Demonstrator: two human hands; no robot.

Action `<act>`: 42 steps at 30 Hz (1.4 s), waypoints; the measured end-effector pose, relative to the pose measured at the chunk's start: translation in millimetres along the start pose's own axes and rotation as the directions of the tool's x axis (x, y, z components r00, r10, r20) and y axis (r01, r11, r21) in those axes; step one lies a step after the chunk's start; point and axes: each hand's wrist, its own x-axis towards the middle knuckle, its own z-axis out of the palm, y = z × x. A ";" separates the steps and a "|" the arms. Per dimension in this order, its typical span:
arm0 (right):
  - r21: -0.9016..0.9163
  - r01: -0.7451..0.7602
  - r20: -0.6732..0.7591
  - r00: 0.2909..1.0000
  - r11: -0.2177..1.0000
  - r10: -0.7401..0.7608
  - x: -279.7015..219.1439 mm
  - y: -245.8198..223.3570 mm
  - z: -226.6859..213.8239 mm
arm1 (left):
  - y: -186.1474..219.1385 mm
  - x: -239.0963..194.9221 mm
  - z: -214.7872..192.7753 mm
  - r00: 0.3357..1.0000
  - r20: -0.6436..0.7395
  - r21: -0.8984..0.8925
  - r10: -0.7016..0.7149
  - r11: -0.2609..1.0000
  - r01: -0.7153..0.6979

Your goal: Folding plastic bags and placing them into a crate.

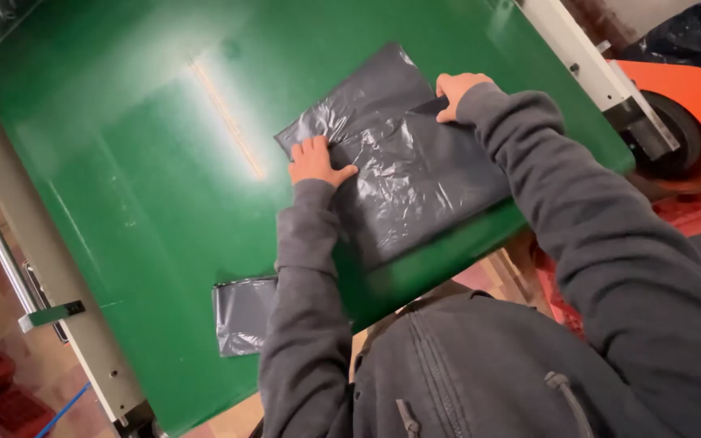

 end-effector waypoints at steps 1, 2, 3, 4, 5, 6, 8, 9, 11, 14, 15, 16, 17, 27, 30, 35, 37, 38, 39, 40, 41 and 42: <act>0.003 0.007 0.006 1.000 1.000 -0.007 -4.2 3.9 -0.6 | -1.1 0.3 -1.0 1.000 0.004 0.004 -0.008 1.000 0.008; -0.089 0.075 -0.033 0.996 0.993 -0.078 -8.4 7.4 -1.4 | -2.6 0.4 -2.5 1.000 0.018 -0.030 -0.009 0.999 0.010; -0.184 0.138 -0.069 0.986 0.973 -0.153 -10.8 10.3 -4.4 | -4.8 2.6 -4.8 1.000 0.027 -0.065 -0.009 0.998 0.011; -0.182 0.145 -0.067 0.985 0.972 -0.160 -23.4 6.2 -11.9 | -11.5 1.3 -6.9 1.000 0.027 -0.062 -0.016 0.998 0.018; -0.172 0.200 -0.156 0.961 0.965 -0.227 -34.9 3.4 -22.1 | -16.9 1.3 -8.8 0.999 0.032 -0.181 0.027 0.983 -0.020; -0.166 0.254 -0.244 0.926 0.953 -0.289 -46.4 0.2 -32.2 | -22.6 1.2 -10.9 0.997 0.031 -0.298 0.070 0.953 -0.058; -0.130 0.324 -0.272 0.897 0.937 -0.348 -55.5 -14.1 -60.7 | -37.2 -0.5 -18.5 0.997 0.063 -0.535 0.052 0.845 -0.010; -0.095 0.377 -0.309 0.868 0.921 -0.388 -60.4 -21.1 -74.7 | -45.0 -0.3 -22.3 0.994 0.092 -0.737 0.059 0.675 0.028; -0.039 0.457 -0.357 0.824 0.889 -0.439 -40.8 -30.9 -91.1 | -62.7 5.8 -19.7 0.996 0.084 -0.839 -0.022 0.538 0.082; 0.008 0.513 -0.359 0.803 0.859 -0.476 20.7 -39.8 -89.6 | -78.8 21.1 -14.1 0.980 0.062 -0.918 -0.189 0.374 0.131; -0.009 0.492 -0.319 0.824 0.871 -0.469 48.1 -42.4 -86.6 | -82.9 31.0 -12.3 0.963 0.028 -0.922 -0.269 0.366 0.129; -0.007 0.498 -0.317 0.821 0.867 -0.474 69.9 -42.4 -74.7 | -84.2 32.3 -7.1 0.961 0.027 -0.920 -0.275 0.368 0.132; -0.035 0.475 -0.287 0.838 0.879 -0.464 91.6 -42.3 -63.0 | -85.1 34.0 -1.5 0.936 0.023 -0.826 -0.350 0.521 0.215; -0.177 0.332 -0.026 0.940 0.927 -0.341 150.8 -64.5 -29.9 | -26.7 35.4 -13.9 0.898 -0.270 -0.226 -0.349 0.929 0.293; -0.292 0.234 0.221 0.960 0.927 -0.172 151.7 -87.7 -45.7 | 25.0 15.0 -57.1 0.848 -0.507 -0.080 -0.156 0.988 0.134; -0.398 0.325 0.085 0.944 0.858 -0.318 142.9 -92.7 -25.6 | 81.4 -16.6 -41.7 0.959 -0.190 -0.687 -0.211 0.727 0.024; -0.368 0.323 -0.023 0.934 0.872 -0.356 122.9 -90.3 -23.6 | 75.4 -18.2 -6.7 0.977 0.049 -0.919 -0.205 0.374 0.125; -0.268 0.340 -0.093 0.922 0.902 -0.375 108.0 -90.4 -26.1 | 65.1 -16.6 15.8 0.947 0.205 -0.973 -0.246 0.053 0.224; -0.163 0.363 -0.163 0.907 0.917 -0.388 92.8 -91.9 -26.7 | 54.5 -16.6 38.5 0.900 0.367 -0.914 -0.236 -0.273 0.300; -0.170 0.359 -0.164 0.908 0.918 -0.386 66.3 -89.7 -38.0 | 45.3 -15.3 34.8 0.902 0.364 -0.913 -0.230 -0.278 0.298; -0.197 0.426 -0.364 0.805 0.883 -0.469 36.7 -90.6 -45.1 | 34.1 -20.2 30.3 0.885 0.437 -0.817 -0.161 -0.482 0.316; -0.239 0.481 -0.542 0.654 0.843 -0.527 7.5 -92.0 -52.1 | 22.5 -24.9 26.3 0.867 0.491 -0.678 -0.078 -0.659 0.325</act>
